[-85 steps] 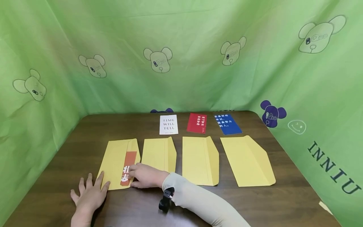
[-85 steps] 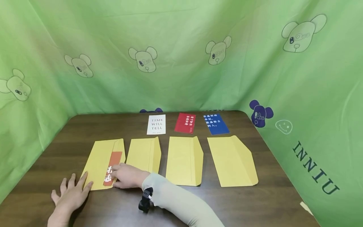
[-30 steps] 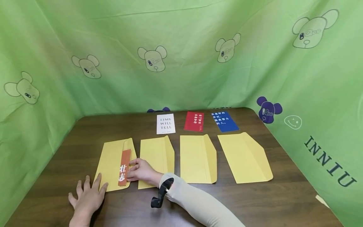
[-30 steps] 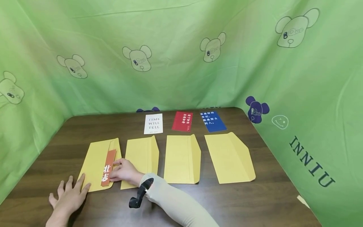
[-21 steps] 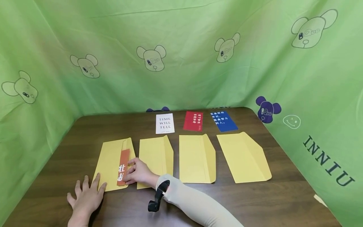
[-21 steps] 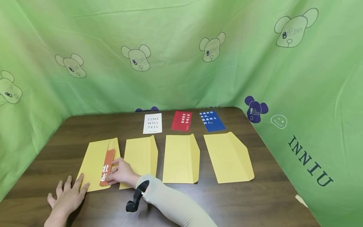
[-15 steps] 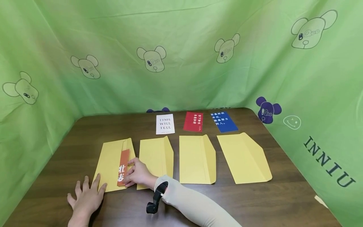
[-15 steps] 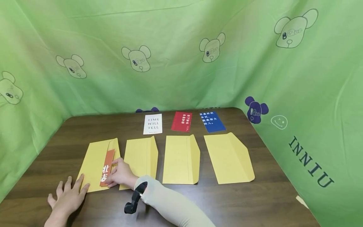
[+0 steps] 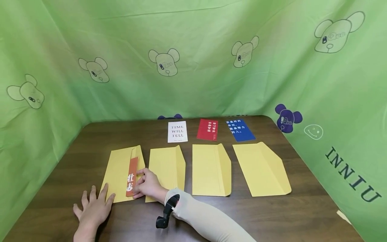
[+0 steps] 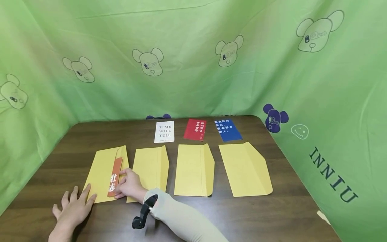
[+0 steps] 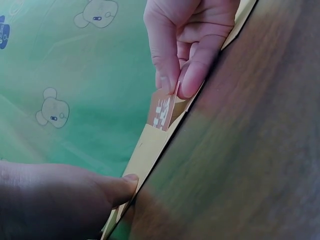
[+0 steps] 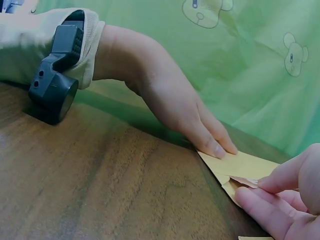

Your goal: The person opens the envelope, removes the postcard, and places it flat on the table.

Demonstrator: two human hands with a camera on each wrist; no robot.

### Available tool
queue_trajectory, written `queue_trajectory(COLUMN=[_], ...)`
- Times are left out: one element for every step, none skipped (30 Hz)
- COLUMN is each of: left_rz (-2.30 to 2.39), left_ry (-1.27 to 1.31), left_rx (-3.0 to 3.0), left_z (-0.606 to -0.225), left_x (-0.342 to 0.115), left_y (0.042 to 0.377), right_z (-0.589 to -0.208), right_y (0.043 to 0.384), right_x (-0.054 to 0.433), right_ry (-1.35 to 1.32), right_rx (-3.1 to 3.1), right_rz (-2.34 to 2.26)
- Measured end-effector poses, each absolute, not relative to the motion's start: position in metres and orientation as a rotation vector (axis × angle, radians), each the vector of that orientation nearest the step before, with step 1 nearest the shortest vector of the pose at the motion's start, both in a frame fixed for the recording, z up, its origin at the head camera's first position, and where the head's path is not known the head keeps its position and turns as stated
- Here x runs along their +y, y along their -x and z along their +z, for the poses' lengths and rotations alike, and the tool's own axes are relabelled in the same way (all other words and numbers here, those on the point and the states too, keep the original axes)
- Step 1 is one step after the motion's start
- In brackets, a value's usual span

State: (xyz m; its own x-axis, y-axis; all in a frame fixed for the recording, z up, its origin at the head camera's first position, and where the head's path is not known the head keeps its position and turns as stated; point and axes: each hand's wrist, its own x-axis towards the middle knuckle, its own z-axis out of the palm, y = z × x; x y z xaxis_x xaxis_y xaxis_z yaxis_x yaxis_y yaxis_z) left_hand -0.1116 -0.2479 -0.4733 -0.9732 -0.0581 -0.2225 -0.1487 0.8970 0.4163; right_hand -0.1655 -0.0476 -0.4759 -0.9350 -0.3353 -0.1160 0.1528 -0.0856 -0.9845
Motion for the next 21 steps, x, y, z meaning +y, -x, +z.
queue_trajectory(left_rz=[0.65, 0.653, 0.653, 0.652, 0.652, 0.653, 0.655, 0.656, 0.656, 0.654, 0.653, 0.653, 0.654, 0.656, 0.659, 0.66, 0.661, 0.662, 0.662, 0.66, 0.658], left_ry=[0.16, 0.161, 0.16, 0.159, 0.159, 0.159, 0.159, 0.159, 0.159, 0.161, 0.163, 0.164, 0.164, 0.165, 0.164, 0.164, 0.163, 0.16, 0.158, 0.157, 0.156], left_rx=[2.856, 2.854, 2.853, 2.853, 2.853, 2.852, 2.852, 2.85, 2.848, 2.846, 2.844, 2.844, 2.844, 2.846, 2.848, 2.85, 2.851, 2.854, 2.855, 2.857, 2.858], left_z=[-0.473, -0.473, -0.473, -0.473, -0.473, -0.473, -0.472, -0.473, -0.473, -0.473, -0.473, -0.473, -0.473, -0.473, -0.473, -0.473, -0.473, -0.473, -0.473, -0.473, -0.474], left_x=[-0.248, -0.248, -0.248, -0.248, -0.248, -0.249, -0.248, -0.248, -0.248, -0.249, -0.249, -0.249, -0.249, -0.25, -0.25, -0.25, -0.249, -0.25, -0.25, -0.25, -0.25], left_y=[0.112, 0.112, 0.112, 0.112, 0.112, 0.111, 0.112, 0.111, 0.111, 0.111, 0.11, 0.11, 0.11, 0.11, 0.11, 0.11, 0.111, 0.111, 0.112, 0.112, 0.112], right_z=[-0.476, -0.476, -0.476, -0.476, -0.476, -0.476, -0.476, -0.476, -0.476, -0.476, -0.476, -0.476, -0.475, -0.475, -0.475, -0.474, -0.474, -0.473, -0.472, -0.471, -0.471], right_y=[0.165, 0.165, 0.165, 0.165, 0.165, 0.165, 0.165, 0.165, 0.165, 0.165, 0.165, 0.165, 0.165, 0.165, 0.165, 0.166, 0.166, 0.166, 0.166, 0.167, 0.167], right_x=[-0.048, -0.049, -0.049, -0.049, -0.049, -0.049, -0.048, -0.048, -0.047, -0.047, -0.046, -0.046, -0.046, -0.045, -0.045, -0.044, -0.043, -0.042, -0.041, -0.039, -0.038], right_ry=[0.194, 0.188, 0.183, 0.177, 0.171, 0.166, 0.157, 0.152, 0.147, 0.146, 0.144, 0.14, 0.134, 0.133, 0.132, 0.132, 0.125, 0.119, 0.118, 0.121, 0.121], right_rx=[1.863, 1.861, 1.863, 1.863, 1.859, 1.851, 1.84, 1.832, 1.817, 1.806, 1.797, 1.79, 1.785, 1.787, 1.787, 1.793, 1.793, 1.79, 1.792, 1.797, 1.799], right_rz=[-2.095, -2.103, -2.109, -2.116, -2.125, -2.134, -2.146, -2.153, -2.162, -2.168, -2.173, -2.18, -2.186, -2.186, -2.188, -2.187, -2.188, -2.191, -2.187, -2.183, -2.182])
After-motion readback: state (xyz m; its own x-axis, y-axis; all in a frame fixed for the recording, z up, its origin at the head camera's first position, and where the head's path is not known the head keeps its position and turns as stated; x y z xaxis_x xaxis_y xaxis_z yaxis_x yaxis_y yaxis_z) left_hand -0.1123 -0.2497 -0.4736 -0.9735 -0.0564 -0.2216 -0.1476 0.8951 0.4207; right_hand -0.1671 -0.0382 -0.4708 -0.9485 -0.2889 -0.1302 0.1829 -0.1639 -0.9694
